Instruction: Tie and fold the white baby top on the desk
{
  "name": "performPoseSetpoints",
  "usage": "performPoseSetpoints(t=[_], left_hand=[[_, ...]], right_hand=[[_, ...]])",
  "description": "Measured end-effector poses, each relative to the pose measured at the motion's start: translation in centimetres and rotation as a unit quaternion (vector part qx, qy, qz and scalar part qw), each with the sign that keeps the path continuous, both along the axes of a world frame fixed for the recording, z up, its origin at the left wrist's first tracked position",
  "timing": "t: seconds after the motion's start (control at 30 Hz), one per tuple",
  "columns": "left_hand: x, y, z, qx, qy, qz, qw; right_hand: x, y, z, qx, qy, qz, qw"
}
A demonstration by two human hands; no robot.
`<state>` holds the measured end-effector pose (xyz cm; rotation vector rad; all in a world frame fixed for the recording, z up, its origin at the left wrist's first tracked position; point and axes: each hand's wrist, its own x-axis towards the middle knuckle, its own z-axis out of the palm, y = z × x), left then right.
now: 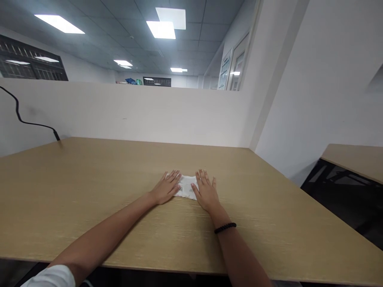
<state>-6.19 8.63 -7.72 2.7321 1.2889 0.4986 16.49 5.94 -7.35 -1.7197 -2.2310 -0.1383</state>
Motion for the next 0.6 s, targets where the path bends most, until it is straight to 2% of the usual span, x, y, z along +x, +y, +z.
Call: performPoseSetpoints(t=[0.13,0.23,0.4,0.5,0.6], left_hand=[[1.3,-0.6,-0.8,-0.012,-0.02,-0.049,0.998],[1.6,-0.7,-1.4,-0.035,-0.01,-0.055,0.998],[1.5,-0.6,-1.5,-0.048,0.014,-0.036,0.998],[1.4,-0.5,-1.2,-0.068,0.033,0.008,0.997],[1.0,-0.3,-0.9,-0.09,0.039,0.066,0.993]], right_hand=[[-0.6,-0.3,-0.5,-0.041,-0.009,0.089,0.995],[-0.8,-0.4,-1.1,-0.082,-0.017,0.111,0.99],[-0.8,-0.4,-1.2,-0.095,-0.021,0.087,0.991],[-0.6,-0.3,-1.0,-0.098,-0.019,0.065,0.993],[0.0,-0.1,-1.0,-0.115,-0.006,0.009,0.993]])
